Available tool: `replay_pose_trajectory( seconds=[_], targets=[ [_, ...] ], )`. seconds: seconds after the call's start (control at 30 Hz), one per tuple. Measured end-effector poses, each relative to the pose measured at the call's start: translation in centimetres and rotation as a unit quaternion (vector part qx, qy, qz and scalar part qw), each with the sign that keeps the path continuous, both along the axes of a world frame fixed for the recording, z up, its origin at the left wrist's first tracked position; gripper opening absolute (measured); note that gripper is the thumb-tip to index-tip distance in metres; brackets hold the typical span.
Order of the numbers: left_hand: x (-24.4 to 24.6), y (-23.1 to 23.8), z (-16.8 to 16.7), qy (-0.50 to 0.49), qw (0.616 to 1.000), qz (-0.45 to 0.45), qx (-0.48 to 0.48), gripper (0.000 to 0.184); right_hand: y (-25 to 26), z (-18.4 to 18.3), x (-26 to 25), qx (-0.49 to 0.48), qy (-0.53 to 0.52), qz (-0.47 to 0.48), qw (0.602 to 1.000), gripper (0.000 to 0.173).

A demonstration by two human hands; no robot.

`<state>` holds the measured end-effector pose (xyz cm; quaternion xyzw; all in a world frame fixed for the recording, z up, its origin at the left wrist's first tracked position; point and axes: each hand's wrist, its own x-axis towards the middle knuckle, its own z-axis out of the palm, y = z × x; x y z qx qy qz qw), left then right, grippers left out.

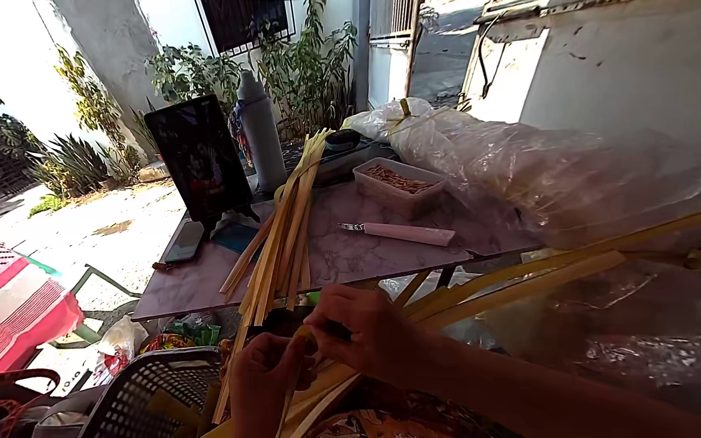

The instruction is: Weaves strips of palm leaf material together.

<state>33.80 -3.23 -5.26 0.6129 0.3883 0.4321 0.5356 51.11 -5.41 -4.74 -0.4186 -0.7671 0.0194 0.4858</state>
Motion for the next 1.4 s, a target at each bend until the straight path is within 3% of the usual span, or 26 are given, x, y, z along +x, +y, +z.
replay_pose_trajectory(
  seconds=[0.03,0.1,0.23,0.37,0.47,0.6,0.73,0.83,1.0,1.13,1.2,1.3,1.4],
  targets=[
    [0.4,0.9,-0.3,-0.003,0.999,0.033,0.019,0.013,0.6,-1.0,-0.4,0.118,-0.058,-0.041,0.99,0.013],
    [0.9,1.8,-0.5,-0.031,0.995,0.057,0.078,0.011,1.6,-2.2,-0.8,0.233,-0.102,-0.09,0.963,0.015],
    [1.2,1.0,0.8,-0.099,0.986,-0.019,0.135,0.022,1.9,-2.9,-1.2,0.269,-0.064,-0.105,0.955,0.014],
    [1.0,0.3,1.6,-0.128,0.979,-0.085,0.131,0.033,1.5,-3.2,-1.3,0.271,-0.023,-0.095,0.958,0.014],
    [1.0,0.3,1.7,-0.141,0.978,-0.112,0.105,0.034,0.6,-3.2,-1.3,0.21,0.03,-0.064,0.975,0.018],
    [1.2,0.5,1.5,-0.138,0.977,-0.146,0.077,0.027,-0.8,-0.6,0.6,0.028,0.182,0.003,0.983,0.019],
    [1.3,0.4,1.9,-0.107,0.978,-0.171,0.063,0.022,-1.2,4.3,3.6,-0.251,0.25,0.073,0.932,0.014],
    [1.2,0.4,1.9,-0.09,0.979,-0.176,0.053,0.021,-0.5,5.8,4.8,-0.369,0.245,0.126,0.887,0.014],
    [1.5,0.2,1.3,-0.058,0.985,-0.156,0.05,0.021,0.1,4.8,4.9,-0.374,0.223,0.116,0.893,0.011],
    [2.4,-0.1,1.0,-0.036,0.991,-0.127,0.039,0.017,-0.7,2.1,3.2,-0.236,0.176,0.026,0.956,0.011],
    [2.6,-0.1,0.5,-0.05,0.99,-0.114,0.067,0.017,-0.6,0.9,2.6,-0.188,0.217,0.012,0.958,0.013],
    [2.8,0.1,-0.4,-0.02,0.978,-0.071,0.196,0.018,-0.7,0.7,1.9,-0.295,0.412,0.059,0.86,0.015],
    [3.4,0.3,-1.4,0.089,0.918,0.006,0.385,0.022,-0.9,0.4,0.8,-0.31,0.532,0.056,0.786,0.027]
  ],
)
